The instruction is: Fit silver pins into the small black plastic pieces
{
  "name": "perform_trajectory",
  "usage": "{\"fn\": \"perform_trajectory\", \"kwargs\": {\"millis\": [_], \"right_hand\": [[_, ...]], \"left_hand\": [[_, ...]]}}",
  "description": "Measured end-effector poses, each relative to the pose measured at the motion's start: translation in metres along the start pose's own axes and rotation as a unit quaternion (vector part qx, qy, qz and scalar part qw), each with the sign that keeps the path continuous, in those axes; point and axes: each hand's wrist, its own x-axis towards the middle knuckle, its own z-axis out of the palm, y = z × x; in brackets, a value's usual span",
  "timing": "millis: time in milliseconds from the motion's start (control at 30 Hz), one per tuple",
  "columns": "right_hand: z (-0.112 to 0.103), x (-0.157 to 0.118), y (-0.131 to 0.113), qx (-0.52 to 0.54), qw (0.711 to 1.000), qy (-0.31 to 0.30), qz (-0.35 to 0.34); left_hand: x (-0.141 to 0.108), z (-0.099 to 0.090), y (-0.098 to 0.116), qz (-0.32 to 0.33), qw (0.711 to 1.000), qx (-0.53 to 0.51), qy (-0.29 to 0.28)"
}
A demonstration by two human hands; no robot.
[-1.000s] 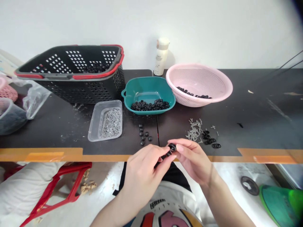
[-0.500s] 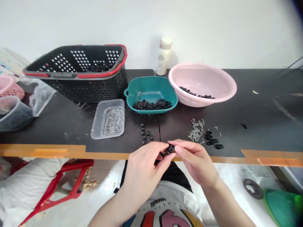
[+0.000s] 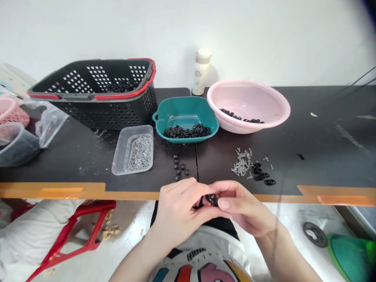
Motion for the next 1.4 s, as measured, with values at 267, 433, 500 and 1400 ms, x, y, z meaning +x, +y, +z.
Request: {"fn": "perform_trajectory", "kwargs": {"millis": [267, 433, 500, 1400], "right_hand": [[0.004, 0.000, 0.006, -0.037, 0.996, 0.044, -0.063], [0.003, -0.002, 0.009, -0.065, 0.994, 0.045, -0.080], [0.002, -0.002, 0.011, -0.081, 0.991, 0.062, -0.091], [0.002, -0.007, 0.024, -0.175, 0.976, 0.027, -0.124]], "left_hand": [[-0.008, 0.007, -0.024, 0.027, 0.997, -0.055, 0.053], [-0.009, 0.007, -0.032, 0.019, 0.993, -0.103, 0.051], [-0.009, 0.007, -0.032, 0.033, 0.992, -0.112, 0.052], [-0.010, -0.003, -0.034, 0.076, 0.994, -0.079, -0.008]]}}
